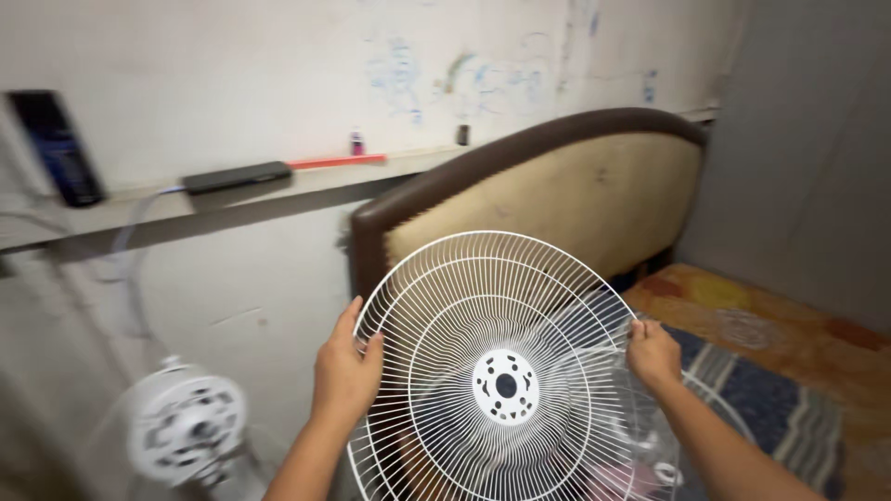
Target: The person unplugs a standing electric fan, then removes the front grille, the fan blades, and the rear grille, placing each part on the bed. The video ends with the fan fully disassembled.
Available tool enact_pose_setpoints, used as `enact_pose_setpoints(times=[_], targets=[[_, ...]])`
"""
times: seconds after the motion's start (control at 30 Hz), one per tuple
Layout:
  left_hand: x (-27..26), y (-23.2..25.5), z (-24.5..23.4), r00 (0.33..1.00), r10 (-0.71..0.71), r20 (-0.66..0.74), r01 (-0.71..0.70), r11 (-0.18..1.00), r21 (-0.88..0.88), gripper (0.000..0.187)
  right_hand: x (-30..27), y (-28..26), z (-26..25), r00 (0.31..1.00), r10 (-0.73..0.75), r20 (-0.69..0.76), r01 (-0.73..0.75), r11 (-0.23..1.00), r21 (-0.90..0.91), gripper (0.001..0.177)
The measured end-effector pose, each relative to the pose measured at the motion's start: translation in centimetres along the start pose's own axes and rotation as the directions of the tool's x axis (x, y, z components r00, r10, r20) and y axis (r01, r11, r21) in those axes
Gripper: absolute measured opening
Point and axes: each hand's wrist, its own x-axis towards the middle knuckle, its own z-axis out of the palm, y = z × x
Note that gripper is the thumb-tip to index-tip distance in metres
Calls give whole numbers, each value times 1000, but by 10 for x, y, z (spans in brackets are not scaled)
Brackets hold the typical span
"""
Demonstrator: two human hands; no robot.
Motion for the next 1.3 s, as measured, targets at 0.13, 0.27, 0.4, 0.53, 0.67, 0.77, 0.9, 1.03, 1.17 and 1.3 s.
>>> enact_pose_setpoints(times=[0.13, 0.27, 0.4, 0.53, 0.67, 0.77, 0.9, 1.03, 1.17, 1.3], targets=[[3, 14, 84, 952, 305, -33, -306, 946, -107, 62, 25, 84, -32, 977, 212, -6, -210, 964, -160, 47], [-1, 26, 159, 936, 351, 29, -350, 935, -54, 55, 37, 155, -62, 938, 341, -63, -346, 910, -231, 49], [-12, 37, 215, 929, 346, 131, -346, 938, -30, 49, 39, 199, -76, 871, 486, -70, -486, 835, -257, 51], [-22, 39, 239, 920, 270, 284, -282, 959, 2, 37, 38, 227, -73, 829, 556, -55, -548, 790, -276, 51], [-25, 41, 250, 899, 277, 340, -308, 950, 40, 30, 25, 255, -55, 800, 592, -96, -591, 751, -295, 52], [-25, 39, 255, 883, 248, 397, -306, 948, 89, 29, 16, 276, -37, 803, 585, -113, -591, 757, -278, 52], [-24, 39, 263, 864, 109, 492, -219, 960, 172, 33, -1, 300, -12, 768, 636, -80, -631, 728, -266, 49], [-19, 39, 274, 857, 82, 509, -198, 964, 178, 36, -22, 318, 14, 832, 553, -46, -530, 767, -361, 43], [-16, 34, 285, 849, 203, 488, -298, 946, 125, 31, -47, 343, 25, 951, 308, 10, -263, 829, -494, 38], [-19, 19, 298, 847, 66, 528, -193, 963, 189, 40, -63, 361, 36, 964, 265, 26, -222, 854, -471, 32]])
